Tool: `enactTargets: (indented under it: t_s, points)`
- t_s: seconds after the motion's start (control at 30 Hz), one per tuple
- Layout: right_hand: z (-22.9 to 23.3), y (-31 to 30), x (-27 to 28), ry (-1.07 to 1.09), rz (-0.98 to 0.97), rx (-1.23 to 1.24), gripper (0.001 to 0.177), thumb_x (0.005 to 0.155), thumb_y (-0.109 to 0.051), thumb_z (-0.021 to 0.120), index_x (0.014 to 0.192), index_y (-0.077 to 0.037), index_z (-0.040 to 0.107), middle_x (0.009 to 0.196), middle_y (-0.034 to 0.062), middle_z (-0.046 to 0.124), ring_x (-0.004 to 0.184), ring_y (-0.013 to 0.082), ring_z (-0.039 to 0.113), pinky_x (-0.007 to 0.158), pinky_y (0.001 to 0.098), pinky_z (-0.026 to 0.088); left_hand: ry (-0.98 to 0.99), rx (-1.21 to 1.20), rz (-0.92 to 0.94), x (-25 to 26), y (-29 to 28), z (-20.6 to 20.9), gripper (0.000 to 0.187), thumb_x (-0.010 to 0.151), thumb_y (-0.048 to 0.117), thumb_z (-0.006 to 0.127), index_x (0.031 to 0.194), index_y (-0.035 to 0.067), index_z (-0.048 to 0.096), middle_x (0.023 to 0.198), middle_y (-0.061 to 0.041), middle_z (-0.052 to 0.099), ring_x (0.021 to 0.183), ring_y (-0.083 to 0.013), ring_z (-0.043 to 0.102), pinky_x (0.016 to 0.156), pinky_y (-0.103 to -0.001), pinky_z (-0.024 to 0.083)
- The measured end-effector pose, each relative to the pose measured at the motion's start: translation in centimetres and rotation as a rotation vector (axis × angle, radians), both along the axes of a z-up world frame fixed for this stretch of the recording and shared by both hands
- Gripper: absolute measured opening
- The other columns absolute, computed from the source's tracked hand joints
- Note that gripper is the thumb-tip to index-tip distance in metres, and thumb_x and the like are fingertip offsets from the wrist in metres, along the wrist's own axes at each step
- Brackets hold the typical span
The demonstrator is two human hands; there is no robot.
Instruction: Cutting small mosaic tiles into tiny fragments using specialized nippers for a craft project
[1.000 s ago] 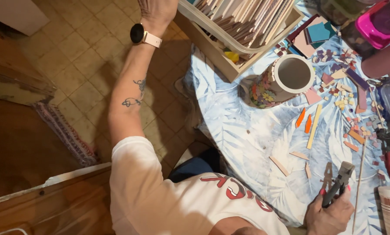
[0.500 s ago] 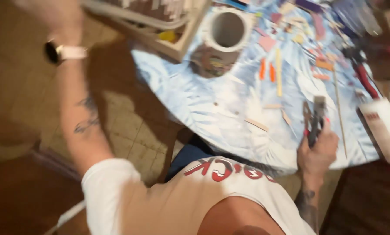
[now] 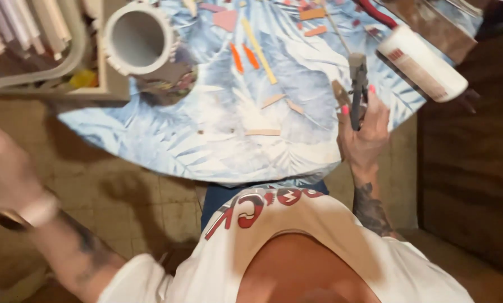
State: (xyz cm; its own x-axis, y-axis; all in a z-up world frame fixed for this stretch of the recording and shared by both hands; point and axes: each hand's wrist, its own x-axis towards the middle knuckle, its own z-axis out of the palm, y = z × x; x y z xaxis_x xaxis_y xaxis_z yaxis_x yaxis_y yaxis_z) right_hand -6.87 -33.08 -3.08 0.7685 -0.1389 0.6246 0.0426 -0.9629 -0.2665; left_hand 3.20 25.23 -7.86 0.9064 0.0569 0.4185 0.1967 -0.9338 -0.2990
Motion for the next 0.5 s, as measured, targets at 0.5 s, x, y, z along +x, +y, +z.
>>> enactTargets:
  t_s: [0.5]
  points:
    - [-0.5, -8.9, 0.6, 0.186, 0.021, -0.347, 0.039, 0.097, -0.034, 0.052, 0.121, -0.006, 0.043, 0.101, 0.0106, 0.053, 0.082, 0.0258, 0.054, 0.050, 0.0322, 0.042, -0.142, -1.090, -0.893, -9.7, -30.9, 5.6, 0.015, 0.089, 0.005, 0.044, 0.090, -0.007, 0.053, 0.105, -0.020, 0.037, 0.096, -0.0347, 0.049, 0.076, -0.039, 0.054]
